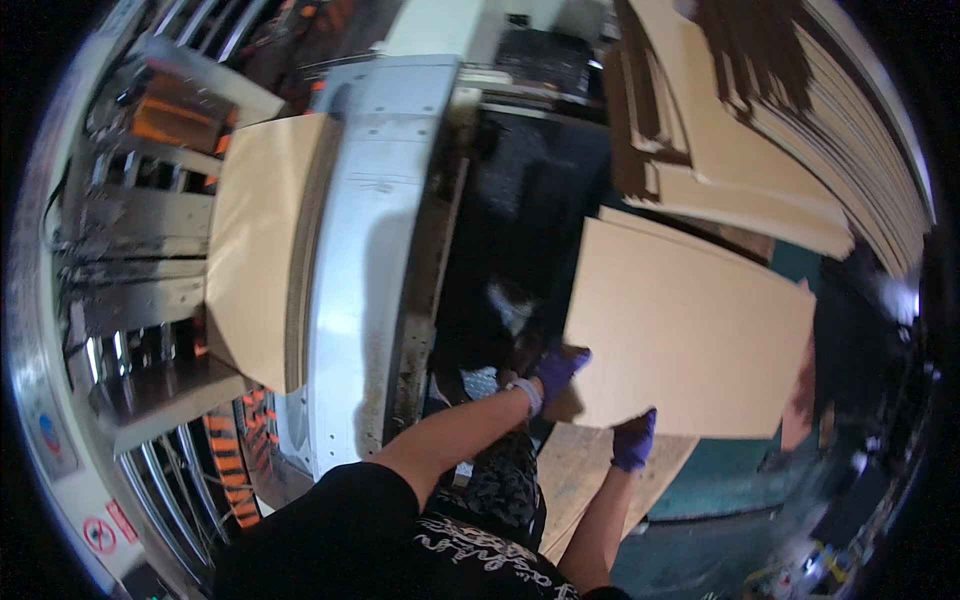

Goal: The person picks up stacks of corrugated cardboard sheets from a pile and feeds them into a processing machine one stack at a time.

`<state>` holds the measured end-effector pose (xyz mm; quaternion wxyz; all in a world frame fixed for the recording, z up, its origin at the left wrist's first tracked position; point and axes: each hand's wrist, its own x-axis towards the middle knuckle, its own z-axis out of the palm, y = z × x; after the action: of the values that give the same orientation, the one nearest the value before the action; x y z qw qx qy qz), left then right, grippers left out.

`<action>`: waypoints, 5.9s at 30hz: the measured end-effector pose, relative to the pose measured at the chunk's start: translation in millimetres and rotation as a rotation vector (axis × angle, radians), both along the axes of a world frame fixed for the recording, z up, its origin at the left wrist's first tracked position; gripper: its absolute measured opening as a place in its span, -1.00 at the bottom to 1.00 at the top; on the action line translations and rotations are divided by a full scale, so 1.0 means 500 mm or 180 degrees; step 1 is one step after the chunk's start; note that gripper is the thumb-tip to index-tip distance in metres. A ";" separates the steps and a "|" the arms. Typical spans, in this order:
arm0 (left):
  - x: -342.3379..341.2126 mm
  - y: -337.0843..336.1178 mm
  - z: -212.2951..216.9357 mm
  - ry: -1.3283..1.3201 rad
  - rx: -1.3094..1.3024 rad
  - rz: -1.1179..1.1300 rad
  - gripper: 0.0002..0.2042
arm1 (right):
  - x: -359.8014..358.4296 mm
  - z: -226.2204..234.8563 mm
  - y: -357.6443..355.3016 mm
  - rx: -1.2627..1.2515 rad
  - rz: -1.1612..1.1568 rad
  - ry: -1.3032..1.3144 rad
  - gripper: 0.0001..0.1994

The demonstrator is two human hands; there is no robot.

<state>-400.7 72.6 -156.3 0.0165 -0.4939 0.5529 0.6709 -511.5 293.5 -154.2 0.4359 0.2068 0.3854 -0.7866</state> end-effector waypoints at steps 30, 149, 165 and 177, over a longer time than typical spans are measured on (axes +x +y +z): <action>0.622 -0.082 0.502 0.1417 0.2216 0.1619 -0.64 | 0.288 0.393 0.003 0.0219 0.0366 0.0339 -0.44; 0.993 -0.319 0.080 0.5396 0.0362 0.6263 -0.57 | 0.863 0.106 -1.267 -0.0323 0.5950 0.0555 -0.14; 0.981 -0.229 0.156 0.2628 0.1683 0.4253 -0.47 | 0.752 0.159 -1.266 0.1136 0.7033 0.2396 -0.10; 0.759 0.082 0.221 0.2290 0.1820 0.2343 -0.75 | 0.355 0.256 -0.482 0.2317 0.4745 0.1235 -0.64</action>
<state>-21.2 113.7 -45.7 -0.2737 -0.3706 0.1131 0.8803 -333.9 52.3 -26.1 0.6724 -0.1121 0.7176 -0.1426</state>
